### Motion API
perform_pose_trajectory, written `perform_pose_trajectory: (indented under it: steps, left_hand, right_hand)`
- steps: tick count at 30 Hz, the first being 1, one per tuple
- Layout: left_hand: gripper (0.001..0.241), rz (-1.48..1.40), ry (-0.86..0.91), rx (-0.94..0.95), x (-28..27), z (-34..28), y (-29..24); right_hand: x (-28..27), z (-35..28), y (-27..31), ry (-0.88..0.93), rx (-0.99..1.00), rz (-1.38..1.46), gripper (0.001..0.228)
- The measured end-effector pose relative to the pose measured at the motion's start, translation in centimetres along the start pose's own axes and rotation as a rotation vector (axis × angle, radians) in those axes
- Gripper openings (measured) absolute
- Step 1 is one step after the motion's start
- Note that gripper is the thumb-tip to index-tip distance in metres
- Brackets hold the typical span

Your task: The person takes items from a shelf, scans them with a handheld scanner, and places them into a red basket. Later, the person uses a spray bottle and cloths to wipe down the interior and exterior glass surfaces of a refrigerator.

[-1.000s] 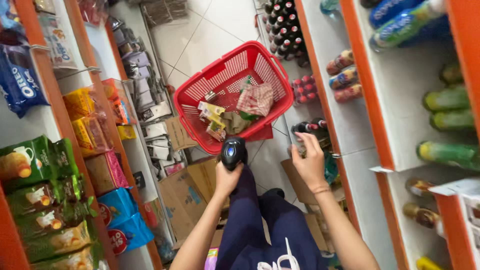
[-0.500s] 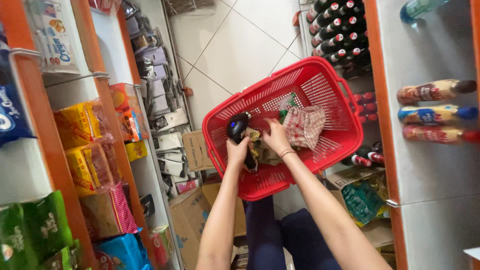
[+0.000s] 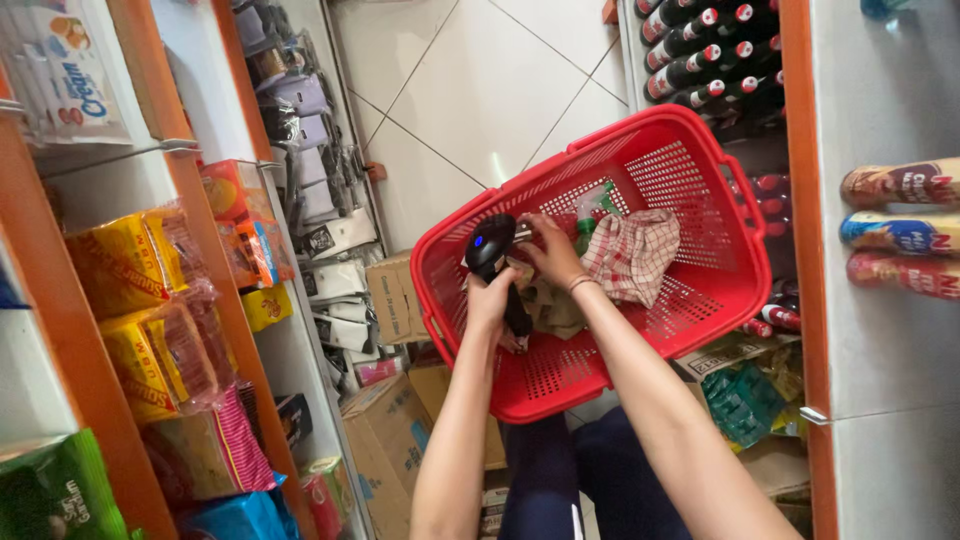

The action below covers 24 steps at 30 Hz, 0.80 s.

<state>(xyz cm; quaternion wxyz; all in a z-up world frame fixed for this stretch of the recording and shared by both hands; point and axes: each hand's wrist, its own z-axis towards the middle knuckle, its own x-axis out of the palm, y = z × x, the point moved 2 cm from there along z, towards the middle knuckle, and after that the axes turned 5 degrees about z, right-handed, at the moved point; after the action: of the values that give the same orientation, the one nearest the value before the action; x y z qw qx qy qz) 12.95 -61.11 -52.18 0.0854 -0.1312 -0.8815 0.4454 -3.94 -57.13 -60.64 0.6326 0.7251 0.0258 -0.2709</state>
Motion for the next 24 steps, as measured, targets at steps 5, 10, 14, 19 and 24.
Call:
perform_pose_trajectory:
  steps: [5,10,14,19,24]
  left_hand:
    - [0.023,0.079,0.194,0.204,-1.0,-4.9,-4.5]
    - [0.035,-0.172,0.391,-0.038,-1.2,-15.5,-9.5]
    - [0.063,-0.043,0.57,0.184,-0.7,-25.7,-14.0]
    - [0.052,0.072,0.704,0.108,1.2,-37.6,-17.5]
    - [0.032,0.351,0.746,0.322,4.2,-49.4,-21.5]
  right_hand:
    - [-4.3,-4.2,2.6,0.064,0.261,0.892,0.046]
    - [-10.1,-11.4,9.0,-0.09,0.1,1.288,0.04]
    - [-15.8,-17.8,22.4,-0.206,0.128,1.376,0.049]
    - [-22.7,-26.7,37.9,-0.158,-0.011,1.604,0.065]
    - [-28.1,-35.9,44.0,-0.397,-0.002,1.404,0.059]
